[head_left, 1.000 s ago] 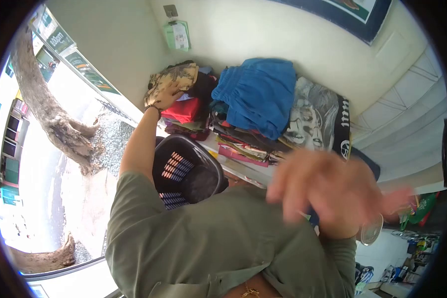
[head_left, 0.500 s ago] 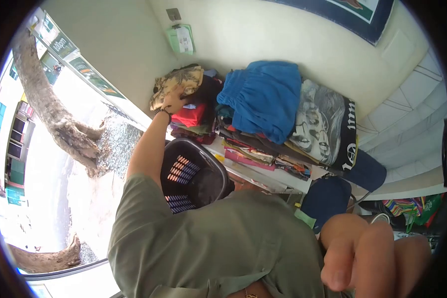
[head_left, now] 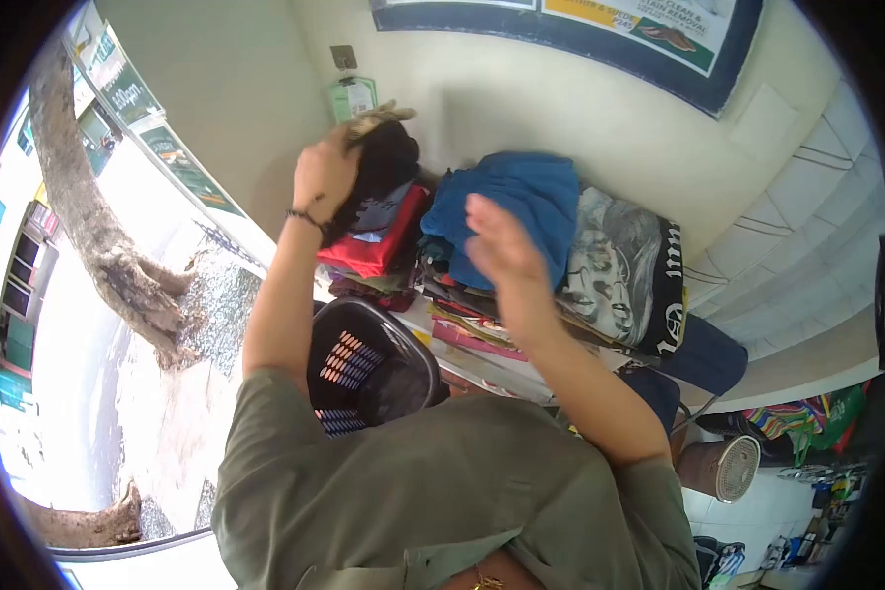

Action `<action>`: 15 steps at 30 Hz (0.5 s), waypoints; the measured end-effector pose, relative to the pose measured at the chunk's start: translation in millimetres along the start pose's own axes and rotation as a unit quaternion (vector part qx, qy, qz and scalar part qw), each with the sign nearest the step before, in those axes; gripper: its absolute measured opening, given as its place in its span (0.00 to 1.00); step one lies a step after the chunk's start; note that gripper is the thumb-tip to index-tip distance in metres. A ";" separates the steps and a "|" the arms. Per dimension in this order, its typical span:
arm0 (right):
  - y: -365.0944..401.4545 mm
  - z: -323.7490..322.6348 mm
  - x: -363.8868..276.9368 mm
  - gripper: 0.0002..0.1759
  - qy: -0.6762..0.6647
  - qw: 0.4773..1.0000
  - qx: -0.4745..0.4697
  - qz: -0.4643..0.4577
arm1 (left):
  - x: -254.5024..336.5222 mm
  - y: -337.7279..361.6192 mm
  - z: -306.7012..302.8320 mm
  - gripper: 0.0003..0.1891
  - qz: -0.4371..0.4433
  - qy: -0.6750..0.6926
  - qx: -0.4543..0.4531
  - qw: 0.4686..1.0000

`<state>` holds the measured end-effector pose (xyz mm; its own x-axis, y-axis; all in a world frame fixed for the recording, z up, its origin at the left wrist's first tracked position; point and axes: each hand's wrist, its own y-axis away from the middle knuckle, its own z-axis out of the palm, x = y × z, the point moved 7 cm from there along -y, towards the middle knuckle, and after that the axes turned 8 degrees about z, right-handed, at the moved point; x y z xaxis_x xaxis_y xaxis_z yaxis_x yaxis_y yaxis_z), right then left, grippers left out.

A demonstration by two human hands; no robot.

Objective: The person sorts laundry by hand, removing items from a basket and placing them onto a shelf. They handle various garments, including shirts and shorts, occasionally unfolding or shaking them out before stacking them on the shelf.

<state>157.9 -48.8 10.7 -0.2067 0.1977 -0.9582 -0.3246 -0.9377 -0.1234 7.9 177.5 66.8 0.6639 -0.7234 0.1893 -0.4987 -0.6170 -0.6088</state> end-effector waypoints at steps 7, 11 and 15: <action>-25.2 3.9 29.3 0.23 -0.326 0.943 0.056 0.029 | 151.2 45.8 -3.3 0.24 -0.011 0.581 -0.217 0.785; -26.7 -33.1 -19.1 0.19 -0.335 0.935 0.084 0.085 | 151.7 34.5 -18.1 0.28 0.115 0.440 -0.058 0.889; -27.5 -84.2 -100.6 0.24 -0.248 0.966 0.049 0.055 | 166.3 16.3 -7.2 0.41 0.076 0.560 -0.043 0.824</action>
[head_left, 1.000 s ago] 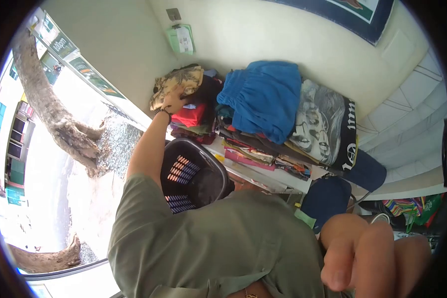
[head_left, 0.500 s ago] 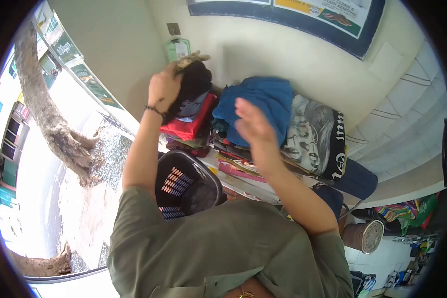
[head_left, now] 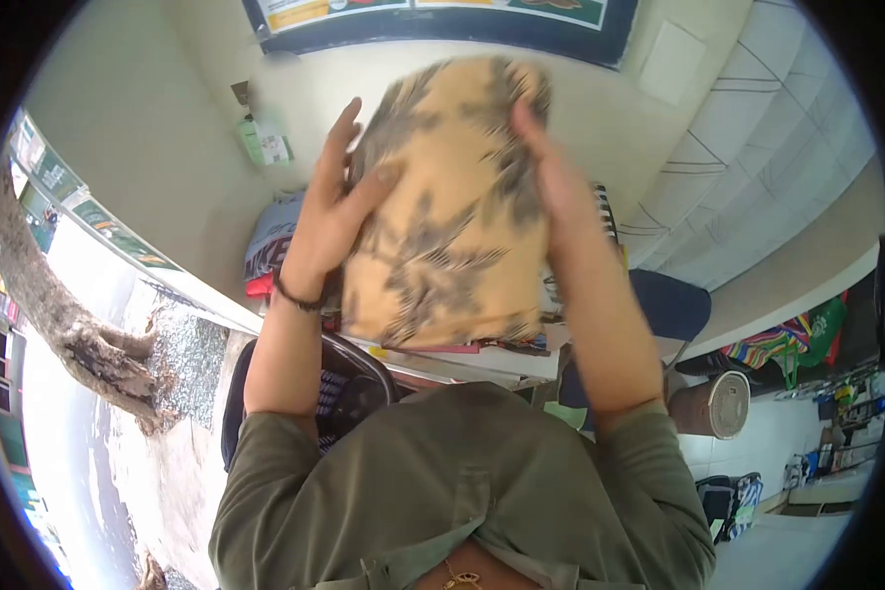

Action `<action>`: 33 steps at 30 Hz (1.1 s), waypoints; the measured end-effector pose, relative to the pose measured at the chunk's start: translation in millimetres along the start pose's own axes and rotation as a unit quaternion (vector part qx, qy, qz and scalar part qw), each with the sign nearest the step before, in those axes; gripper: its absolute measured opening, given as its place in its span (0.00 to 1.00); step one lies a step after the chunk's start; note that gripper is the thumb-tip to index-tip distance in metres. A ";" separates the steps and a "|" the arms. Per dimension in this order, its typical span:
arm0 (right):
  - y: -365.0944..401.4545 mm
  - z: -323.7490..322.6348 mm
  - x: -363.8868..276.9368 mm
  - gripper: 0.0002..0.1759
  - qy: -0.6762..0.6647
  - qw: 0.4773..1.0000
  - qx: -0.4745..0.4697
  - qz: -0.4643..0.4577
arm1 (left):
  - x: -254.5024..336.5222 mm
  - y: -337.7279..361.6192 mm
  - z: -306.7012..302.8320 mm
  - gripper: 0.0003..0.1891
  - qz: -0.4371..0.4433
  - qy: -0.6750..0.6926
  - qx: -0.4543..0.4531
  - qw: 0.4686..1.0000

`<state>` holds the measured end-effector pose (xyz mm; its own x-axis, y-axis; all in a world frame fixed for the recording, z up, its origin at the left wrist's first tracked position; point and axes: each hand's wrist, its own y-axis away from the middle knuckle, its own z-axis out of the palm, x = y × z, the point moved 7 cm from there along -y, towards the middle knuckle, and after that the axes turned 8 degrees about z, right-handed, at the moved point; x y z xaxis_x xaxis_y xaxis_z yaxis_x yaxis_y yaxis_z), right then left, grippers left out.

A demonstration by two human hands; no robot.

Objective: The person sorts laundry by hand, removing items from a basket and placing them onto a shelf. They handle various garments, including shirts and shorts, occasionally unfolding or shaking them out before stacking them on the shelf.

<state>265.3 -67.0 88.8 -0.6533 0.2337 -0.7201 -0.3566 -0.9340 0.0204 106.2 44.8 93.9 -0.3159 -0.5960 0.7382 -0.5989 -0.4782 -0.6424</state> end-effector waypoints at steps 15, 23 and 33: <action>30.5 -233.5 -63.5 0.40 0.531 0.782 0.325 -0.041 | -104.3 9.9 139.1 0.43 0.004 -0.150 -0.179 0.972; 17.2 -118.3 -52.5 0.37 0.803 0.467 0.232 -0.287 | -93.4 12.9 -27.8 0.25 0.043 -0.340 -0.090 0.935; -12.6 -175.4 15.8 0.35 0.842 0.492 0.202 -0.097 | -256.1 125.2 -194.7 0.28 -0.145 -0.469 -0.205 0.847</action>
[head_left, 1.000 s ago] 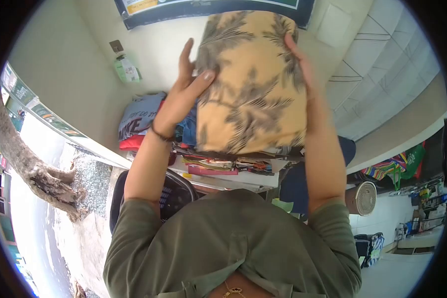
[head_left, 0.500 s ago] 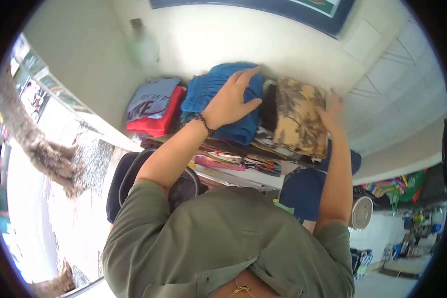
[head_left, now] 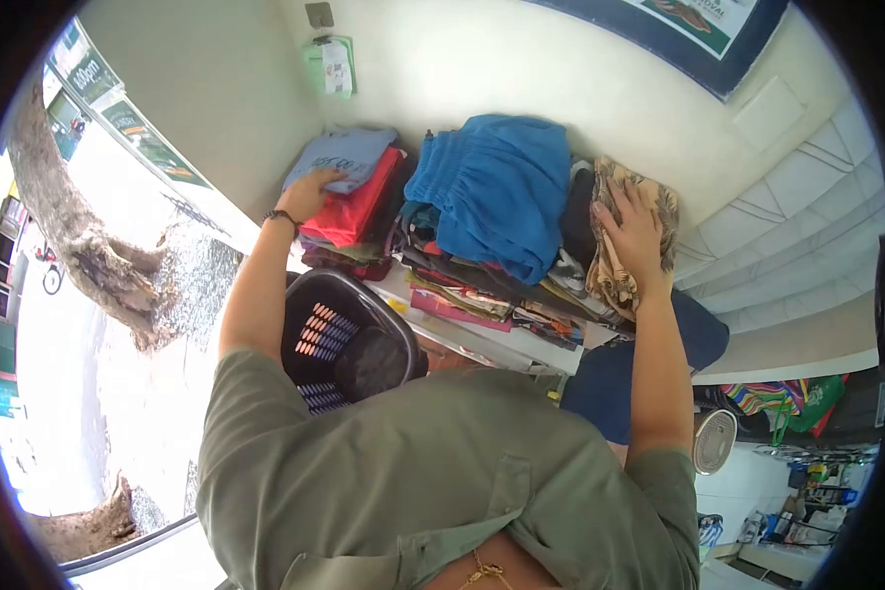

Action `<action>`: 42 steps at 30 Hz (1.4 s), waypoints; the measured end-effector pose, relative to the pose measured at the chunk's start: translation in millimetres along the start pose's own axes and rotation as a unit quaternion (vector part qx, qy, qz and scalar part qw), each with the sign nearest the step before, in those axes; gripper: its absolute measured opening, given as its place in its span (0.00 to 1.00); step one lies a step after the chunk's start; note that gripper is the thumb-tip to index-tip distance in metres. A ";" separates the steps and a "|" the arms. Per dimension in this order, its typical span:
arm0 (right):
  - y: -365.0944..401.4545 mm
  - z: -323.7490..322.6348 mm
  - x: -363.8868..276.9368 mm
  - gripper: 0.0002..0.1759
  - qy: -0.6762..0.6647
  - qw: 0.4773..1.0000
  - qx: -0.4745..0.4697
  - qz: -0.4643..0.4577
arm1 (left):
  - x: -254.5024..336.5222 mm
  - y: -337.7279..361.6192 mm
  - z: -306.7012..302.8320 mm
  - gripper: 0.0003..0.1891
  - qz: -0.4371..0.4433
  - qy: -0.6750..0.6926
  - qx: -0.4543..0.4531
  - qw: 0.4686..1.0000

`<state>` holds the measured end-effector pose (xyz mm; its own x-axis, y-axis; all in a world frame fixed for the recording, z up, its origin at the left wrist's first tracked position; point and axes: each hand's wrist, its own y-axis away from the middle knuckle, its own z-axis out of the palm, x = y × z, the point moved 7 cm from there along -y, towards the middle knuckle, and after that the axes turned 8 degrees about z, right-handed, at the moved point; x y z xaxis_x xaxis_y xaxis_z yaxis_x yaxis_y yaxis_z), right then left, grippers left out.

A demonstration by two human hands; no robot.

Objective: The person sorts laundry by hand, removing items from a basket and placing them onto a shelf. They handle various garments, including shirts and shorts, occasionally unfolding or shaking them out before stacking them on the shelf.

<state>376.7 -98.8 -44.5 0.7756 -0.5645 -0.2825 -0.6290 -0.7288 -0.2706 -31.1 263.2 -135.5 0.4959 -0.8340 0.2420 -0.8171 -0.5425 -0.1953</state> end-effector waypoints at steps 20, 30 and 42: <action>65.6 -26.5 -243.0 0.19 -0.743 0.457 -0.456 0.177 | 359.1 77.7 -197.7 0.15 0.296 -0.069 0.158 0.939; -17.6 9.2 -114.3 0.21 -0.632 0.689 -0.277 0.221 | 175.3 36.2 -163.3 0.15 0.022 0.220 0.372 0.902; -7.4 20.3 -88.7 0.43 -0.629 0.734 -0.134 0.217 | 78.7 20.6 33.8 0.47 0.059 -0.102 -0.085 0.989</action>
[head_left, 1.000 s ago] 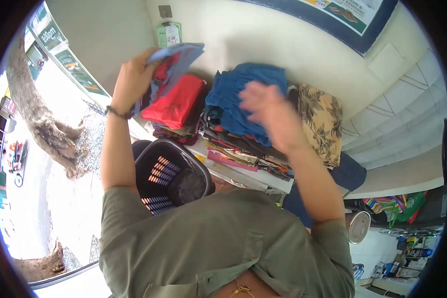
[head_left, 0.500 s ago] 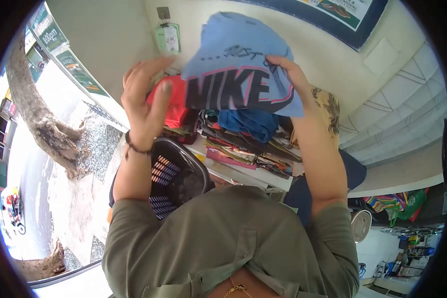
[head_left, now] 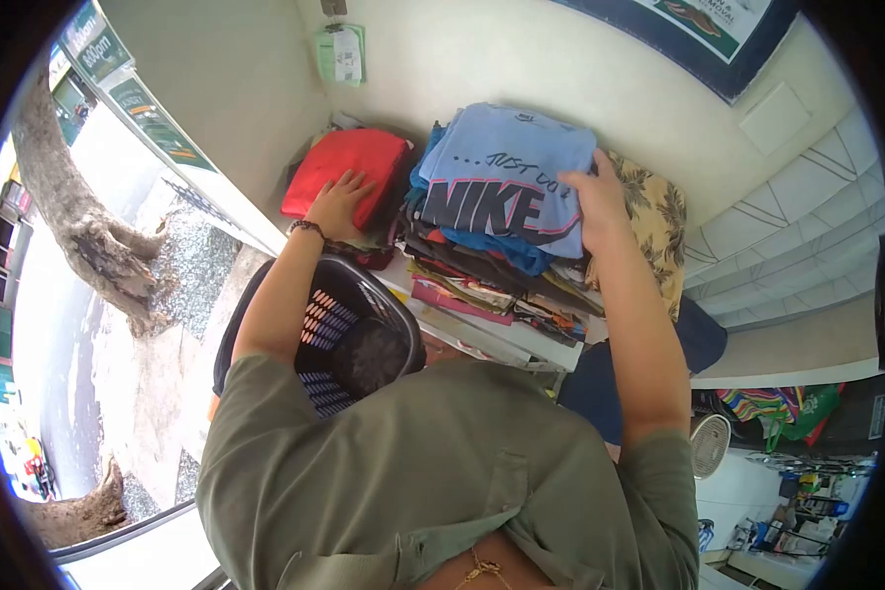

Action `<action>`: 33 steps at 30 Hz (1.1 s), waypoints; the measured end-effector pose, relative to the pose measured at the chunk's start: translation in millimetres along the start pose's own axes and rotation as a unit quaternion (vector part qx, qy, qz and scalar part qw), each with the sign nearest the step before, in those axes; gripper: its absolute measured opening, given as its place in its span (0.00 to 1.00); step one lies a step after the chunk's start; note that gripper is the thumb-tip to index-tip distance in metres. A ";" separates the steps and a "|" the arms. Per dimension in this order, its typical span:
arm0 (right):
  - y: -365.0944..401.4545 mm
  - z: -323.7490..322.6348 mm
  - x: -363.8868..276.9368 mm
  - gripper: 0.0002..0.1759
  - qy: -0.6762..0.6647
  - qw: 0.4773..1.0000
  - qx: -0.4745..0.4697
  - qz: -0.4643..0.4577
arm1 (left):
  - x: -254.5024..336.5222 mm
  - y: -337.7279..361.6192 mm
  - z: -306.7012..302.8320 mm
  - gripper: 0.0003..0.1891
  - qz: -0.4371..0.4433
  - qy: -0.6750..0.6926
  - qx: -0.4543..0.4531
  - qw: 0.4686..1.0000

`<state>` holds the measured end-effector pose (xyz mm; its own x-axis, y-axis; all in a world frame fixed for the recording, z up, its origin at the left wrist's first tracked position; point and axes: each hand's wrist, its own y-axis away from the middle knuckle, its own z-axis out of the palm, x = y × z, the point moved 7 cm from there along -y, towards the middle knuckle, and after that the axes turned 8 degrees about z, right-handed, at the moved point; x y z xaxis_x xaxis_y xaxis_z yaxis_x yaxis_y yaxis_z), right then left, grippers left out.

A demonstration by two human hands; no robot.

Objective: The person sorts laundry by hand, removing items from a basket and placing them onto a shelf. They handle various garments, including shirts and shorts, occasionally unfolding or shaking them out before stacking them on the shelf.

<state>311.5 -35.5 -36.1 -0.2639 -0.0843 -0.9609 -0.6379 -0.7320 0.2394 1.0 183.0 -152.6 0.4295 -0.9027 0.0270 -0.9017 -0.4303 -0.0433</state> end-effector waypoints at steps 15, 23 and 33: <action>63.5 19.9 -32.0 0.38 0.176 0.937 0.029 -0.301 | 6.1 23.4 -8.3 0.24 0.051 -0.108 0.203 0.972; 66.8 27.6 -14.6 0.37 0.154 0.954 -0.001 -0.256 | -82.0 13.0 0.5 0.23 -0.191 0.318 0.093 0.924; 89.8 65.4 -44.4 0.42 0.383 0.833 0.003 -0.399 | -112.2 9.6 -137.1 0.14 -0.111 0.294 0.217 0.924</action>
<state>218.6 -53.3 37.1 0.7831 0.0191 -0.6217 -0.3938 -0.7585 -0.5193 -62.7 281.0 -19.1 0.3850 -0.6872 0.6160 -0.6340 -0.6820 -0.3646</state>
